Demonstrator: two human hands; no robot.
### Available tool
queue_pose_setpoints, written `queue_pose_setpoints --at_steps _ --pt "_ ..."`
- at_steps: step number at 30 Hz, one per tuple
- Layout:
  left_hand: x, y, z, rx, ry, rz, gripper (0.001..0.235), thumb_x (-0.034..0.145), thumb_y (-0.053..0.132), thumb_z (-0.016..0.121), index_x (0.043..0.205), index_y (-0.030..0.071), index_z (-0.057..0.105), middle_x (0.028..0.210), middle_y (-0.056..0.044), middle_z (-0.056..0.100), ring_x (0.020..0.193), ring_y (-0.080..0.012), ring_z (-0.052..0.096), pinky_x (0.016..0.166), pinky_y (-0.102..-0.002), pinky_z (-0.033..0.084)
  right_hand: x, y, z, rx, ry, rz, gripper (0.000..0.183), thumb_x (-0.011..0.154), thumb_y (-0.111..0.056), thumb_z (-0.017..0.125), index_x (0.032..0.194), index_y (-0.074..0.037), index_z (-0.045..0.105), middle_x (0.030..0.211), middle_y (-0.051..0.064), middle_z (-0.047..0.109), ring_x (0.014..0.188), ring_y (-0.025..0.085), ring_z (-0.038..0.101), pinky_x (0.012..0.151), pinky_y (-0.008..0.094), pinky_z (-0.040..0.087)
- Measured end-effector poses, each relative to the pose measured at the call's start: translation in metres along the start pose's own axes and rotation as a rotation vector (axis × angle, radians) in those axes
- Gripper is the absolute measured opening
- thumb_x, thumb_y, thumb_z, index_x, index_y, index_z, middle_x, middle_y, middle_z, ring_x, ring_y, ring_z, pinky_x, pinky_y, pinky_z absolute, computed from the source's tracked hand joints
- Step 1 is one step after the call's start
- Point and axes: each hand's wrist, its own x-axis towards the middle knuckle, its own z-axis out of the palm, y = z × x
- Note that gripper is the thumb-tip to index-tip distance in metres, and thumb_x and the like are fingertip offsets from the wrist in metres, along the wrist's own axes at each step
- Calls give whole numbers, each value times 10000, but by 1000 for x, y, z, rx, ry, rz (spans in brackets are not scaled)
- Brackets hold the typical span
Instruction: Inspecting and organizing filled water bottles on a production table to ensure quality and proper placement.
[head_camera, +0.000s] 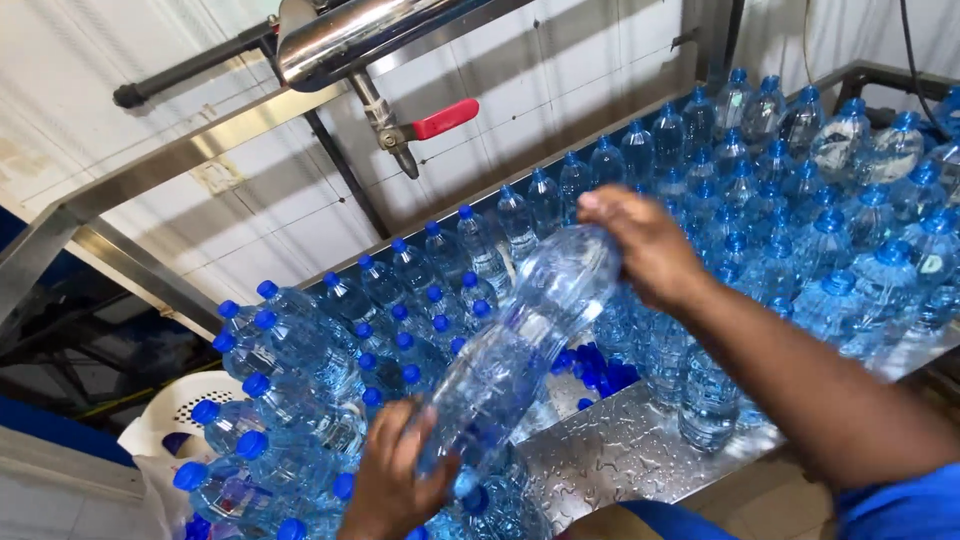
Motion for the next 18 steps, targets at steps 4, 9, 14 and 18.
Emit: queue_pose_setpoints --at_steps 4,9,14,18 --pt "22 24 40 -454 -400 -704 948 910 376 779 1706 245 280 1815 -149 246 1618 -374 295 1088 -569 397 8 54 1 203 311 -576 131 1009 -284 686 976 -158 694 876 12 691 728 161 645 639 327 515" --pt "39 17 60 -335 -840 -841 932 1129 619 585 1758 101 132 1858 -163 48 1729 -383 -189 1349 -618 -139 40 135 89 -200 250 -702 75 884 -138 779 891 -211 764 859 -28 765 735 140 703 644 330 582" --pt "67 7 69 -215 -1000 -760 873 1150 580 546 1761 99 149 1878 -109 34 1739 -359 -67 1371 -602 -42 76 208 161 -480 170 -1048 154 973 -192 770 864 -110 699 720 48 676 499 187 595 447 338 513" --pt "87 -6 71 -360 -943 -883 999 1069 357 802 1781 156 131 1852 -105 162 1714 -384 115 1385 -532 133 81 234 187 -361 51 -1090 205 912 -104 840 850 -145 649 733 30 623 563 167 562 489 327 443"
